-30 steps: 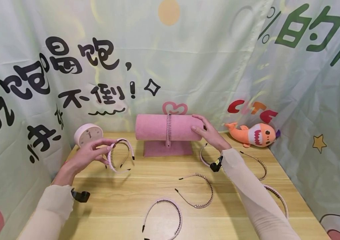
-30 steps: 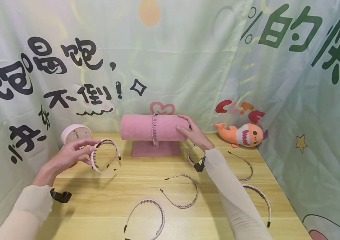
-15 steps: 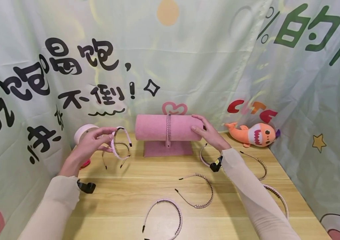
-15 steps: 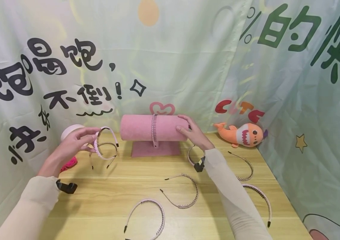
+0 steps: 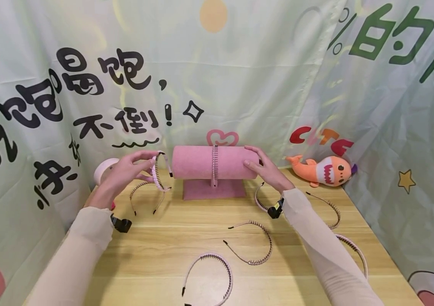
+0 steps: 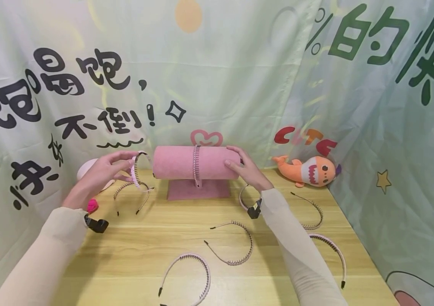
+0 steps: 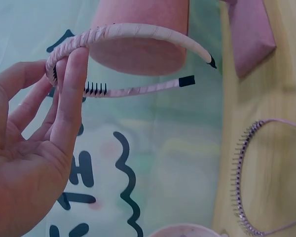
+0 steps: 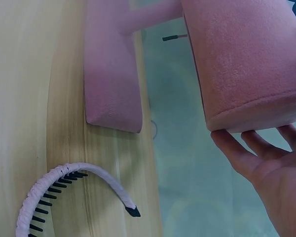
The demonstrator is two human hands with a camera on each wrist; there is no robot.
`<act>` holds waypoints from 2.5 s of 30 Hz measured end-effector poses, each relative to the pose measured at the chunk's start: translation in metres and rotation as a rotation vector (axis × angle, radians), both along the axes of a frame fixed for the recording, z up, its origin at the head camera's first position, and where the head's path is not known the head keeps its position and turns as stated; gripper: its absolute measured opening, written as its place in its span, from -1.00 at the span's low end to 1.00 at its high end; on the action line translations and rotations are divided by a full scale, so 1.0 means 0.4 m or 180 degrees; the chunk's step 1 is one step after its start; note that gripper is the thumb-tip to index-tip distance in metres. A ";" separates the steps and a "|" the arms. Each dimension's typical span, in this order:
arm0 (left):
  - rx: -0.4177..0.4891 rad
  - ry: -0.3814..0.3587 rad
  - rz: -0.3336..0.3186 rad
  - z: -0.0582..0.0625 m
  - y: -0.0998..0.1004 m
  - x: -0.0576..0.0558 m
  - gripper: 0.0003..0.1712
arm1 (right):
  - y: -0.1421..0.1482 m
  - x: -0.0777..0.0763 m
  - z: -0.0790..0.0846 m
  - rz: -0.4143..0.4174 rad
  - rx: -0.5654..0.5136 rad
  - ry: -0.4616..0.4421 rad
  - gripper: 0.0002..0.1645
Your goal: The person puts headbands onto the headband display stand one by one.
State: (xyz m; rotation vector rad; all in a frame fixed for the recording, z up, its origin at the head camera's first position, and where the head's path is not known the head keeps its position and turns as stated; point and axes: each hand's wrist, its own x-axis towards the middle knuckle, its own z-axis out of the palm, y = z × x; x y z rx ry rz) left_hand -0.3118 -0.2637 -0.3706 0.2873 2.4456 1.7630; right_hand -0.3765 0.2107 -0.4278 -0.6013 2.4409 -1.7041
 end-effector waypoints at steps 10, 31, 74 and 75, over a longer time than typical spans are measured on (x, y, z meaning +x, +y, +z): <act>0.0101 0.0061 0.0032 0.018 0.048 -0.038 -0.40 | 0.001 0.000 -0.004 -0.0004 0.0032 0.0003 -0.25; 0.0031 -0.0005 0.0091 0.026 0.119 -0.095 -0.36 | 0.004 0.002 -0.002 -0.0026 0.0077 0.0014 -0.24; -0.1010 0.1214 -0.0421 -0.024 0.112 -0.131 -0.44 | 0.001 0.002 -0.001 -0.0011 0.0003 0.0063 -0.26; -0.1031 0.1238 -0.0422 -0.023 0.115 -0.133 -0.45 | 0.002 0.002 -0.001 -0.0013 0.0009 0.0070 -0.26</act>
